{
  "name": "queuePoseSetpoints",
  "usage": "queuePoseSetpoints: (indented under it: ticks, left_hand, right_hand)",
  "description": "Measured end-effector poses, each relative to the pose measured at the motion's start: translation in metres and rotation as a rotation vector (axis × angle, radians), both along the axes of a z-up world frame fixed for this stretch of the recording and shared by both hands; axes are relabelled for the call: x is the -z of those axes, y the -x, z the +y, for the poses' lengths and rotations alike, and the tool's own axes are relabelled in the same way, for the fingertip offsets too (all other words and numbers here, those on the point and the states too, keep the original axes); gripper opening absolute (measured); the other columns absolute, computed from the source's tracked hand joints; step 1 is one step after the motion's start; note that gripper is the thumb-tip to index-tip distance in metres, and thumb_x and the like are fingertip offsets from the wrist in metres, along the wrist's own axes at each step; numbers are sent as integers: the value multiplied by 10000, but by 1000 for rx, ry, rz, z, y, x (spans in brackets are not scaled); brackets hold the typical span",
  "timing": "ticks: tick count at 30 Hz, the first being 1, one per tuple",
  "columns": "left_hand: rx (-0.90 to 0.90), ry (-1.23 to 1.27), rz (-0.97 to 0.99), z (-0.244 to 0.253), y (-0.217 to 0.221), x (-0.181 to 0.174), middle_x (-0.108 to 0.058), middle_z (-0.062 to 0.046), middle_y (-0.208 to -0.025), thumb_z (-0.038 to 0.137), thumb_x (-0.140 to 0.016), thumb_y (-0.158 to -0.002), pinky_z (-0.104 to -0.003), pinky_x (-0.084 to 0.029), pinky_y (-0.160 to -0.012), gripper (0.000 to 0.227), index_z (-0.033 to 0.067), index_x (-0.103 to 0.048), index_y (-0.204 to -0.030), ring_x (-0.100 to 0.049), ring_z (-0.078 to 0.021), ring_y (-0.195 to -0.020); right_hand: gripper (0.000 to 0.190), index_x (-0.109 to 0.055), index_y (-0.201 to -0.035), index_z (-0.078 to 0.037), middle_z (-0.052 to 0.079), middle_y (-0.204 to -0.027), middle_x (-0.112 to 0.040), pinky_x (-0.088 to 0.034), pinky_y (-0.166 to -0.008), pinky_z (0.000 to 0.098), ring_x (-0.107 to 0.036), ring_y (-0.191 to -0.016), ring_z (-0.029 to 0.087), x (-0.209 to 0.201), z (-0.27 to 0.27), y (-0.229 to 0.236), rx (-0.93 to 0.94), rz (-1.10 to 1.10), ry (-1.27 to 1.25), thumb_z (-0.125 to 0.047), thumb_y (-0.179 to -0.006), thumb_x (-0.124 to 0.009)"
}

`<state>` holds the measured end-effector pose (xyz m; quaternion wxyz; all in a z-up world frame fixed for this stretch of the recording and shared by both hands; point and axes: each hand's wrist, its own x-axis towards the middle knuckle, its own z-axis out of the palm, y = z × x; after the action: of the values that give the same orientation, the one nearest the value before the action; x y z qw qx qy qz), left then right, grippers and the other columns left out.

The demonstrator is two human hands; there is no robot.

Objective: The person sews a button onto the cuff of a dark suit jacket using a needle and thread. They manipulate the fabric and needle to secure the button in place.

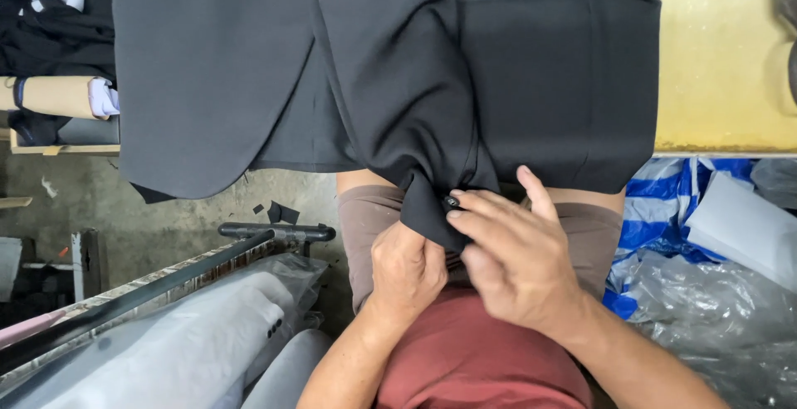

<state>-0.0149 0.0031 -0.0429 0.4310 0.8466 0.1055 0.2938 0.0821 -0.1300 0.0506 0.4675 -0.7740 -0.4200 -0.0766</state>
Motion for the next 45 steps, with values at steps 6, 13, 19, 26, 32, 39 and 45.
queuePoseSetpoints:
  ticks: [6,13,19,26,32,39,45]
  left_hand:
    - [19,-10,6,0,3,-2,-670,-96,-656,36,-562,-969,-380,-558,-506,203,58,-737,-869,-699,-340,-632]
    - [45,14,-12,2,4,-2,-670,-74,-647,21,-572,-951,-355,-558,-497,209,83,-743,-847,-687,-311,-600]
    - [66,4,-35,4,8,0,-679,-85,-671,7,-572,-961,-359,-563,-520,205,70,-746,-872,-697,-318,-624]
    - [72,-3,-37,7,9,2,-696,-85,-708,17,-568,-962,-365,-576,-537,198,72,-747,-898,-709,-325,-655]
    - [73,-7,-52,8,10,0,-712,-93,-732,4,-563,-965,-360,-583,-548,202,58,-753,-925,-720,-318,-668]
    - [87,-37,-33,12,18,13,-761,-119,-864,-8,-569,-958,-368,-609,-634,222,34,-771,-1041,-755,-326,-805]
    - [88,-49,-38,15,18,21,-780,-118,-929,1,-585,-954,-374,-615,-673,239,37,-776,-1094,-762,-318,-854]
  right_hand:
    - [191,-749,-1112,-59,87,-1100,-779,-517,-1016,470,-757,-1018,293,0,-1,-11,61,317,41,-35,-932,-690]
    - [148,-775,-1031,-147,-9,-1060,-769,-504,-946,395,-729,-951,236,-4,0,-16,53,320,103,-66,-944,-687]
    - [132,-780,-995,-165,-37,-1007,-768,-478,-927,350,-702,-890,191,-4,2,-15,88,366,108,-81,-944,-691]
    - [138,-775,-935,-149,-16,-981,-776,-455,-956,361,-712,-887,200,-8,3,-18,70,463,90,-56,-923,-674]
    - [127,-774,-920,-152,-16,-975,-776,-451,-964,366,-709,-890,210,-8,3,-17,83,446,94,-64,-911,-683]
    - [127,-774,-923,-166,-21,-991,-778,-448,-983,371,-713,-938,230,-4,1,-18,86,427,115,-75,-911,-686]
    - [112,-773,-919,-132,11,-999,-789,-459,-962,399,-728,-977,280,-7,1,-21,42,476,108,-69,-894,-684]
